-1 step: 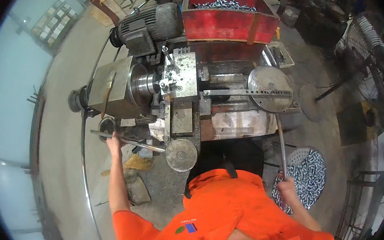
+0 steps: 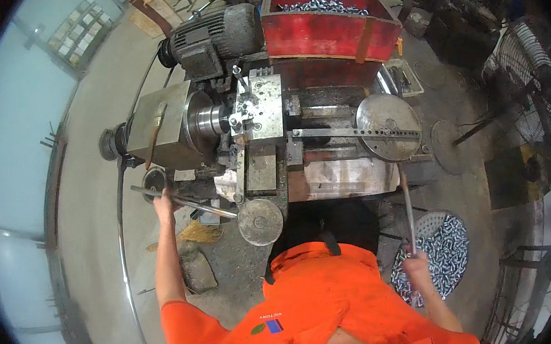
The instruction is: The person operates a metal turning lathe, repeatedly inserting small metal parts into the chuck, engaging the machine with a lever, and removing finished parts into a perforated metal basket. The cycle is repeated continuously throughout the clip.
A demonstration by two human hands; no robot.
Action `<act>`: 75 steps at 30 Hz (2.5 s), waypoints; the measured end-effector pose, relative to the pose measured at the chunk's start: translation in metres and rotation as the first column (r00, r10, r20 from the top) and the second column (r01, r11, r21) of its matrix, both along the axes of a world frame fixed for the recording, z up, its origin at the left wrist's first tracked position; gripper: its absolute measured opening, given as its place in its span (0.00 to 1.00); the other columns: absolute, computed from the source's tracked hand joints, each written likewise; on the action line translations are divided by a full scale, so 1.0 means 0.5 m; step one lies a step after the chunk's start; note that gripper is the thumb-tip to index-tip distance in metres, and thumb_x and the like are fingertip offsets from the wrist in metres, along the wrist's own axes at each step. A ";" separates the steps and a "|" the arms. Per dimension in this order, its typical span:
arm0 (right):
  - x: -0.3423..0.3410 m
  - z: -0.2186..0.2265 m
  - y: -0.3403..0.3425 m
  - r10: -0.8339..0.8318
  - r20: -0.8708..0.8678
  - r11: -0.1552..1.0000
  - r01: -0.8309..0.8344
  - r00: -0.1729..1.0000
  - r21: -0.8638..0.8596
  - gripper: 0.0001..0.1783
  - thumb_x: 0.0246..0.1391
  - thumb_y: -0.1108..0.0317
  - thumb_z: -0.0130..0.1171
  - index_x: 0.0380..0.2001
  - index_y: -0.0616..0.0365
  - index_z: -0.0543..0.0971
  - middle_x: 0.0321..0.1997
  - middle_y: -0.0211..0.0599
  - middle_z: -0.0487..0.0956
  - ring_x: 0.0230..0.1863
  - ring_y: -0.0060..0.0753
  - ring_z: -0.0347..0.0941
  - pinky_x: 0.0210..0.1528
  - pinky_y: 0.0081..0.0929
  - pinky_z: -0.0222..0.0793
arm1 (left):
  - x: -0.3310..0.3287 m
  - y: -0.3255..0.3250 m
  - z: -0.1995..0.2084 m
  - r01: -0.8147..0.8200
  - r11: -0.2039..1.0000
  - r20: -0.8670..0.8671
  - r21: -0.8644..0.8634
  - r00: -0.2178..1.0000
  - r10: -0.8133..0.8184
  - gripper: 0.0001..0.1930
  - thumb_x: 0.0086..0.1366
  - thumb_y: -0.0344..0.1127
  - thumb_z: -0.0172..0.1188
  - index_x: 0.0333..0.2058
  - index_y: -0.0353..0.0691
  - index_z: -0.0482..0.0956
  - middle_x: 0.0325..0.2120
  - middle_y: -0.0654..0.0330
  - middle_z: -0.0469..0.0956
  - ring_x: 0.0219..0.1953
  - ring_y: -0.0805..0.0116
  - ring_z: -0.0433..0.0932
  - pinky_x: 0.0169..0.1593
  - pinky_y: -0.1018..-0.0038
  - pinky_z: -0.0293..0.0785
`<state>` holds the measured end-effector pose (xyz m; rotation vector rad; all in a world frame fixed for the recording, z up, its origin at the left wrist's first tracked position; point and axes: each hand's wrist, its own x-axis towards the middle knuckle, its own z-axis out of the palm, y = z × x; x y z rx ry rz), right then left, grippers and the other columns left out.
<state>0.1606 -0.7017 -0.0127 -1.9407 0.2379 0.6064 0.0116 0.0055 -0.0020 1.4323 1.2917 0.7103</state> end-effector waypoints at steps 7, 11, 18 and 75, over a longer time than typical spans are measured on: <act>0.303 0.023 -0.216 0.555 0.318 0.479 0.017 0.769 -0.878 0.21 0.32 0.65 0.58 0.33 0.64 0.74 0.27 0.58 0.75 0.31 0.61 0.72 0.32 0.50 0.69 | -0.008 -0.024 0.017 0.085 0.996 -0.009 -0.006 0.996 -0.086 0.17 0.62 0.39 0.49 0.40 0.28 0.67 0.27 0.52 0.76 0.17 0.63 0.77 0.18 0.71 0.79; 0.500 -0.006 -0.281 0.521 0.377 0.293 0.255 0.766 -0.922 0.32 0.34 0.63 0.59 0.49 0.58 0.71 0.40 0.49 0.76 0.41 0.53 0.72 0.43 0.44 0.68 | 0.015 -0.024 0.006 0.212 0.976 0.041 -0.039 0.977 -0.211 0.20 0.62 0.45 0.51 0.43 0.32 0.68 0.27 0.52 0.76 0.14 0.65 0.75 0.17 0.75 0.76; 0.492 -0.002 -0.136 0.488 0.538 0.313 0.437 0.687 -0.843 0.44 0.33 0.66 0.56 0.60 0.57 0.60 0.49 0.44 0.72 0.50 0.47 0.68 0.59 0.40 0.55 | -0.148 0.032 -0.132 0.319 0.941 -0.337 0.112 0.903 -0.266 0.31 0.59 0.60 0.52 0.44 0.34 0.72 0.31 0.52 0.79 0.32 0.60 0.79 0.37 0.66 0.74; 0.321 0.358 0.999 0.816 0.513 0.393 -0.394 -0.269 -0.831 0.14 0.24 0.62 0.57 0.14 0.63 0.78 0.18 0.52 0.76 0.26 0.53 0.75 0.35 0.39 0.73 | -0.327 -0.208 0.161 0.024 0.873 -0.742 0.488 0.537 0.400 0.22 0.52 0.50 0.59 0.37 0.37 0.75 0.26 0.46 0.78 0.32 0.44 0.77 0.36 0.56 0.72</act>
